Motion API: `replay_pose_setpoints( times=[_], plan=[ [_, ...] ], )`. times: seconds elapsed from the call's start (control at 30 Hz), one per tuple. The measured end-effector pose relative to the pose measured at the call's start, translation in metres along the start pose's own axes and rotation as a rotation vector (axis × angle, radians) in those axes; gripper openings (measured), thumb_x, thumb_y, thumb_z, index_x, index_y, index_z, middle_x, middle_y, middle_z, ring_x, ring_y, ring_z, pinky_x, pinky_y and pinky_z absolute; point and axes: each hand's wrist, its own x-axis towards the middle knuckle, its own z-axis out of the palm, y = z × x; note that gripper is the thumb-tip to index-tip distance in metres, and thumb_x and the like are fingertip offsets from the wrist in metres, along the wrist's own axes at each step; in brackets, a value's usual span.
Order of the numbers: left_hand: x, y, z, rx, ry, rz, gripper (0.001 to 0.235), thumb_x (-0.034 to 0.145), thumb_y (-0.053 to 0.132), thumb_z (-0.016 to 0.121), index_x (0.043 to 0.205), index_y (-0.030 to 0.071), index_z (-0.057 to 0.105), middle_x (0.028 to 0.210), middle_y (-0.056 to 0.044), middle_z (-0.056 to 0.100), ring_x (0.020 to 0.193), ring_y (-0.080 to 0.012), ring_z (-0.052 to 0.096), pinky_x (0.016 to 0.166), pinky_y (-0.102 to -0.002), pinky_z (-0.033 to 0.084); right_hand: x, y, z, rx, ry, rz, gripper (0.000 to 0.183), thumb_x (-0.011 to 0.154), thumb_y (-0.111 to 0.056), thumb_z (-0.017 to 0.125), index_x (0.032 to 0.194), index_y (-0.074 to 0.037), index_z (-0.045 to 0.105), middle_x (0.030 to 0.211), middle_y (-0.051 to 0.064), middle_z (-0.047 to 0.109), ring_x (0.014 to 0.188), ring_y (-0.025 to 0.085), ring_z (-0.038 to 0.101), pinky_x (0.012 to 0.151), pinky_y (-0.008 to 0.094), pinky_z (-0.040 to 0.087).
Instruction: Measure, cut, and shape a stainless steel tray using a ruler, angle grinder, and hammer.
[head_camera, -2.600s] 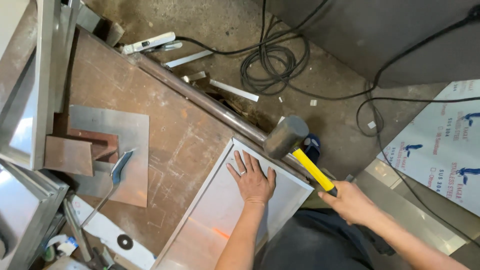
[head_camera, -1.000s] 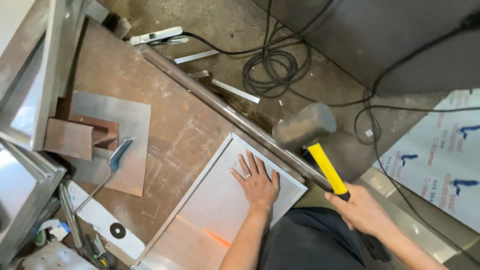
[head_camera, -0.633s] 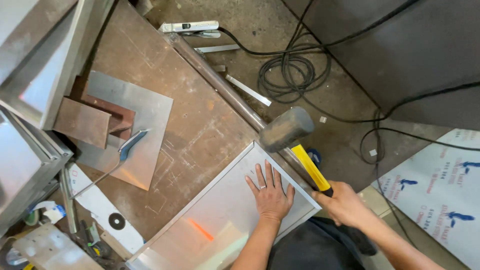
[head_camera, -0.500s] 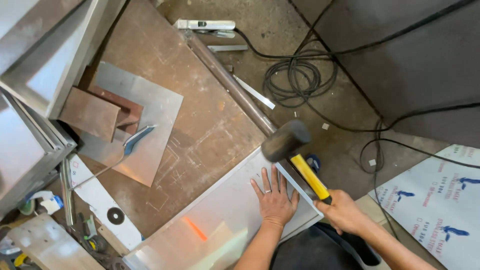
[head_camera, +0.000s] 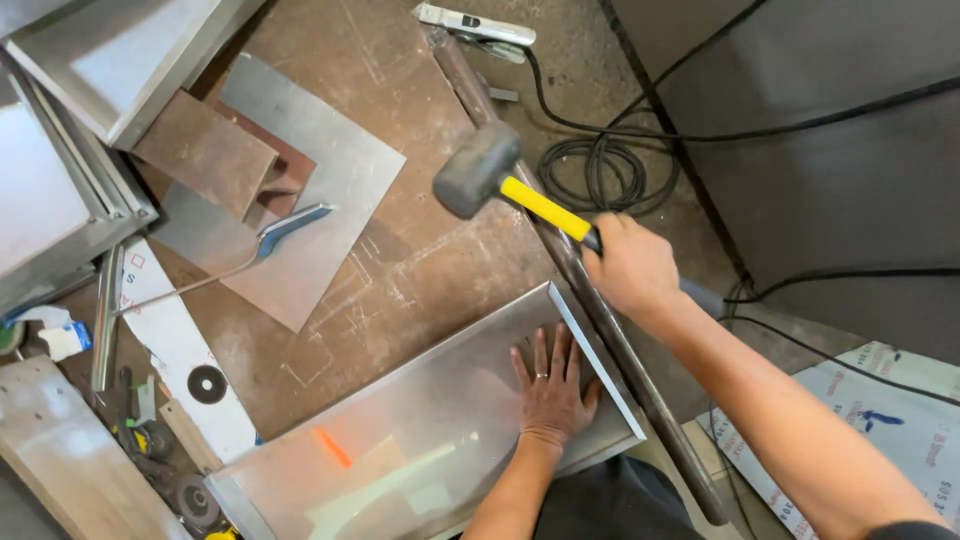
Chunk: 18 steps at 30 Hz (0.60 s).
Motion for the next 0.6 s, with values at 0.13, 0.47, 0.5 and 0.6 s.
replay_pose_setpoints(
  times=[0.13,0.47,0.5,0.6],
  plan=[
    [-0.002,0.0,-0.003,0.024,0.081,-0.003,0.082,0.093,0.054,0.061,0.158,0.008,0.043,0.169,-0.012,0.027,0.154,-0.039,0.019,0.116,-0.075,0.006,0.036,-0.009,0.022,-0.041,0.047,-0.175,0.034,0.082,-0.019,0.078,0.112,-0.006,0.066,0.103,0.017,0.063,0.097,0.041,0.065,0.08,0.051,0.053],
    [-0.001,0.005,-0.016,0.086,0.185,0.051,0.068,0.094,0.051,0.06,0.149,0.01,0.054,0.168,-0.011,0.031,0.157,-0.0357,0.02,0.122,-0.07,0.01,-0.063,0.073,0.011,0.371,0.099,-0.024,0.031,0.09,-0.02,0.077,0.117,-0.005,0.073,0.103,0.015,0.072,0.091,0.027,0.072,0.081,0.037,0.057],
    [-0.004,0.006,-0.019,0.067,0.17,0.03,0.067,0.094,0.049,0.06,0.148,0.009,0.054,0.168,-0.01,0.031,0.157,-0.034,0.019,0.122,-0.069,0.009,-0.083,0.091,0.016,0.46,0.079,0.02,0.03,0.092,-0.02,0.076,0.116,-0.003,0.073,0.101,0.013,0.074,0.091,0.023,0.073,0.081,0.035,0.057],
    [-0.009,0.019,-0.034,0.065,0.241,0.017,0.057,0.094,0.042,0.062,0.141,0.01,0.06,0.161,-0.009,0.041,0.152,-0.0331,0.028,0.121,-0.065,0.016,-0.145,0.139,0.03,0.565,0.013,0.145,0.029,0.093,-0.02,0.074,0.114,0.0,0.074,0.094,0.012,0.076,0.083,0.017,0.072,0.076,0.032,0.056]
  ],
)
